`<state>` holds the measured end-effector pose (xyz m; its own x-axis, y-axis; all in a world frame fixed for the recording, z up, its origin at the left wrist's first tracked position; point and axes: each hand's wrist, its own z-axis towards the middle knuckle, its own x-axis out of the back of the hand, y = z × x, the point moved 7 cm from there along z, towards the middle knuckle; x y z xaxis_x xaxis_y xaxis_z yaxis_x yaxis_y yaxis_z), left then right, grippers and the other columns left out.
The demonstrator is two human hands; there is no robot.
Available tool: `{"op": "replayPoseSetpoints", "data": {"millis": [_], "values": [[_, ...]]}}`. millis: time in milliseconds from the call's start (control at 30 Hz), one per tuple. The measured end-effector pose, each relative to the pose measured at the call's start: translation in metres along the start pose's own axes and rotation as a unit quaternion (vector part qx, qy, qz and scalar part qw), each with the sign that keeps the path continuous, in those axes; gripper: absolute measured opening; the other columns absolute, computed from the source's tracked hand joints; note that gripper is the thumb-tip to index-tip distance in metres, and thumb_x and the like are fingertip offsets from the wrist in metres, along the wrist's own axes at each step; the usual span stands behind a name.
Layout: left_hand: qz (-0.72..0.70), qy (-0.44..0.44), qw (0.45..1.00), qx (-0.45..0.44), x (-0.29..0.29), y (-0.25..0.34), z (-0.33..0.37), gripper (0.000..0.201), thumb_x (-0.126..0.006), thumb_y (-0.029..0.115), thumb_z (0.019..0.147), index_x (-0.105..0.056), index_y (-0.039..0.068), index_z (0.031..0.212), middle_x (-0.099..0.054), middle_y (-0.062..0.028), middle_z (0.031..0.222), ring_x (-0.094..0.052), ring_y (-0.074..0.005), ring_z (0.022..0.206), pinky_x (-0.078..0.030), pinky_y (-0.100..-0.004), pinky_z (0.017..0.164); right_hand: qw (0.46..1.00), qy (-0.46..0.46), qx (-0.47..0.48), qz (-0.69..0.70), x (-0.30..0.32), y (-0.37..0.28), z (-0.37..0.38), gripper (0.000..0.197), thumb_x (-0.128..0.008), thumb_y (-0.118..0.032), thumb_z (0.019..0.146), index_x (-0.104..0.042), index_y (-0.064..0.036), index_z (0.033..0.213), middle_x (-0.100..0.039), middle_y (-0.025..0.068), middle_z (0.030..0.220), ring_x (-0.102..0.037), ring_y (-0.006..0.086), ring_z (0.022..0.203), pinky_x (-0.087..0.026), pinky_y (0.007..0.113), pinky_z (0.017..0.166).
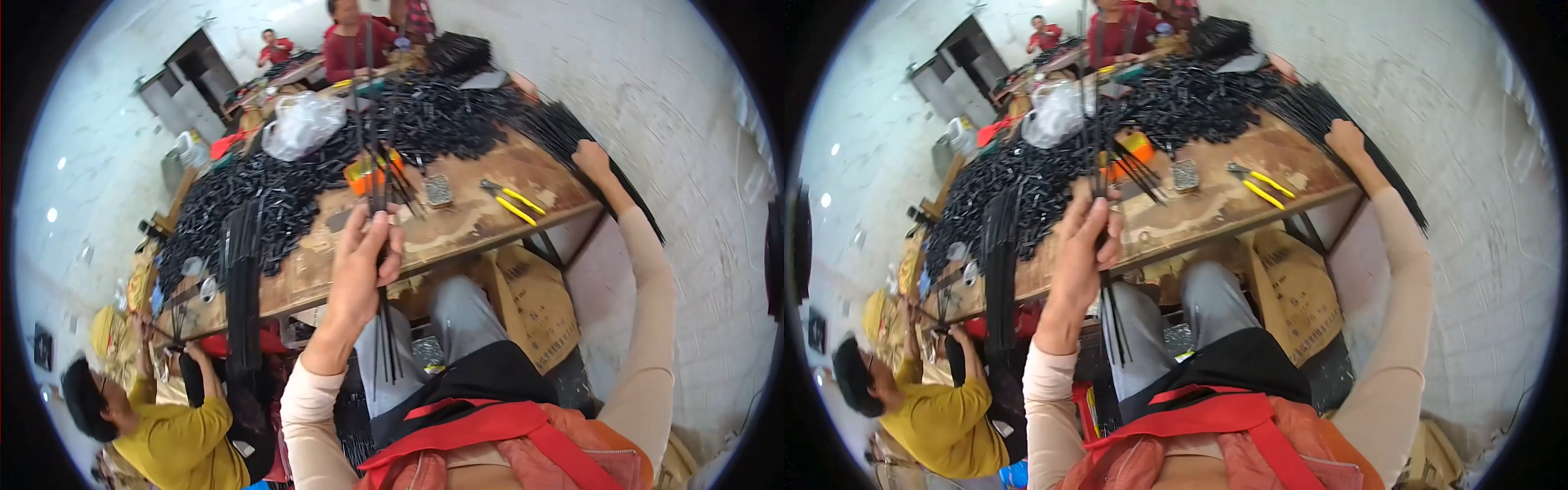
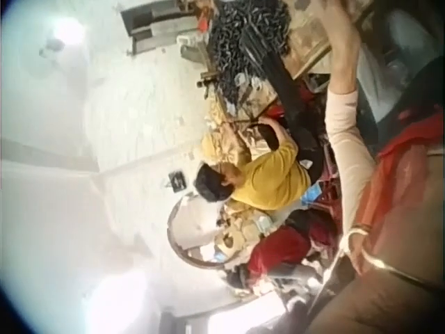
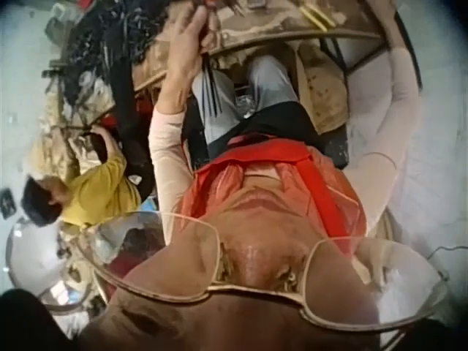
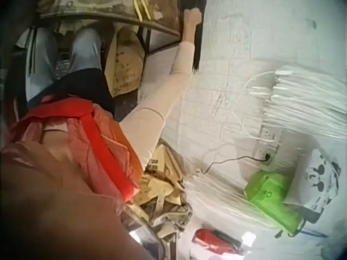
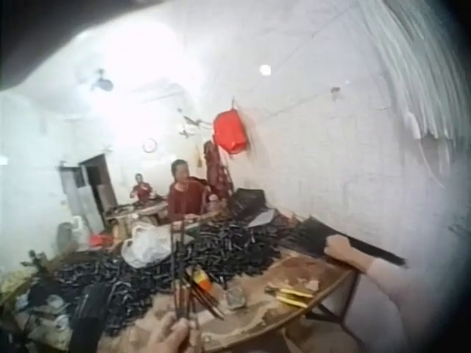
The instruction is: Insert black plastic rods into a base component and trim them to size using pliers.
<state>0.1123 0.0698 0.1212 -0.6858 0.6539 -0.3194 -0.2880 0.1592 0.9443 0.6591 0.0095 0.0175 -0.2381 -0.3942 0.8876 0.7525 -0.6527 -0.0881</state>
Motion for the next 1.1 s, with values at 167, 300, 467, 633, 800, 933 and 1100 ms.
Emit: {"op": "replayPoseSetpoints", "data": {"millis": [167, 300, 467, 633, 800, 933, 1100], "values": [[-0.021, -0.001, 1.000, 0.023, 0.009, -0.001, -0.008, 0.021, -0.044, 0.020, 0.103, -0.050, 0.003, 0.115, -0.039, 0.0042, 0.067, -0.028, -0.0026, 0.047, -0.019, -0.0190, 0.041, 0.868, -0.163, -0.018, 0.469, 0.083, -0.105, 0.005, 0.022, -0.065, -0.024, 0.083, -0.063, -0.0022, 0.082, -0.061, 0.0035, 0.070, -0.057, 0.0086, 0.059, -0.042, 0.023, 0.049], [-0.001, 0.007, 1.000, -0.009, 0.012, -0.013, 0.002, 0.017, -0.045, 0.018, 0.103, -0.049, 0.004, 0.112, -0.051, 0.0013, 0.076, -0.042, -0.0038, 0.057, -0.030, -0.0187, 0.047, 0.715, -0.211, 0.097, 0.659, 0.186, -0.244, -0.066, 0.026, -0.062, -0.020, 0.089, -0.059, 0.0012, 0.103, -0.061, 0.0054, 0.080, -0.058, 0.0097, 0.064, -0.047, 0.023, 0.056], [-0.024, 0.084, 0.996, -0.006, 0.004, -0.014, -0.015, 0.021, -0.044, 0.021, 0.103, -0.049, 0.004, 0.115, -0.049, -0.0020, 0.079, -0.042, -0.0067, 0.058, -0.033, -0.0187, 0.048, 0.601, -0.338, 0.189, 0.699, 0.208, -0.357, -0.149, 0.024, -0.061, -0.020, 0.094, -0.053, 0.0015, 0.101, -0.061, 0.0091, 0.082, -0.066, 0.0183, 0.069, -0.057, 0.031, 0.062], [-0.010, 0.064, 0.997, -0.033, 0.020, 0.003, -0.044, 0.019, -0.050, 0.021, 0.101, -0.048, 0.011, 0.118, -0.039, 0.0060, 0.069, -0.031, -0.0026, 0.050, -0.022, -0.0187, 0.042, 0.744, -0.356, 0.304, 0.476, 0.181, -0.346, -0.159, 0.042, -0.047, -0.038, 0.101, -0.061, 0.0003, 0.092, -0.062, 0.0050, 0.073, -0.061, 0.0115, 0.061, -0.050, 0.025, 0.054], [0.034, 0.017, 0.999, -0.030, 0.027, 0.013, -0.052, 0.026, -0.045, 0.024, 0.103, -0.048, 0.009, 0.125, -0.038, 0.0045, 0.068, -0.029, -0.0027, 0.048, -0.021, -0.0185, 0.042, 0.673, -0.435, 0.290, 0.523, 0.145, -0.346, -0.177, 0.044, -0.045, -0.040, 0.101, -0.063, -0.0009, 0.096, -0.063, 0.0040, 0.078, -0.061, 0.0102, 0.068, -0.049, 0.024, 0.058], [-0.023, -0.013, 1.000, -0.013, 0.003, 0.001, -0.043, 0.027, -0.043, 0.023, 0.104, -0.048, 0.010, 0.128, -0.035, 0.0053, 0.068, -0.028, -0.0028, 0.050, -0.021, -0.0183, 0.044, 0.655, -0.209, 0.234, 0.688, 0.188, -0.332, -0.124, 0.038, -0.044, -0.036, 0.102, -0.058, -0.0032, 0.117, -0.064, 0.0078, 0.105, -0.062, 0.0154, 0.099, -0.050, 0.030, 0.088], [-0.016, -0.036, 0.999, -0.018, 0.012, -0.017, -0.039, 0.031, -0.045, 0.020, 0.103, -0.046, 0.008, 0.131, -0.053, 0.0000, 0.081, -0.047, -0.0066, 0.060, -0.034, -0.0193, 0.048, 0.366, -0.338, 0.145, 0.855, 0.222, -0.392, -0.092, 0.045, -0.048, -0.036, 0.100, -0.054, 0.0013, 0.123, -0.061, 0.0188, 0.119, -0.061, 0.0234, 0.112, -0.048, 0.037, 0.098]]}}
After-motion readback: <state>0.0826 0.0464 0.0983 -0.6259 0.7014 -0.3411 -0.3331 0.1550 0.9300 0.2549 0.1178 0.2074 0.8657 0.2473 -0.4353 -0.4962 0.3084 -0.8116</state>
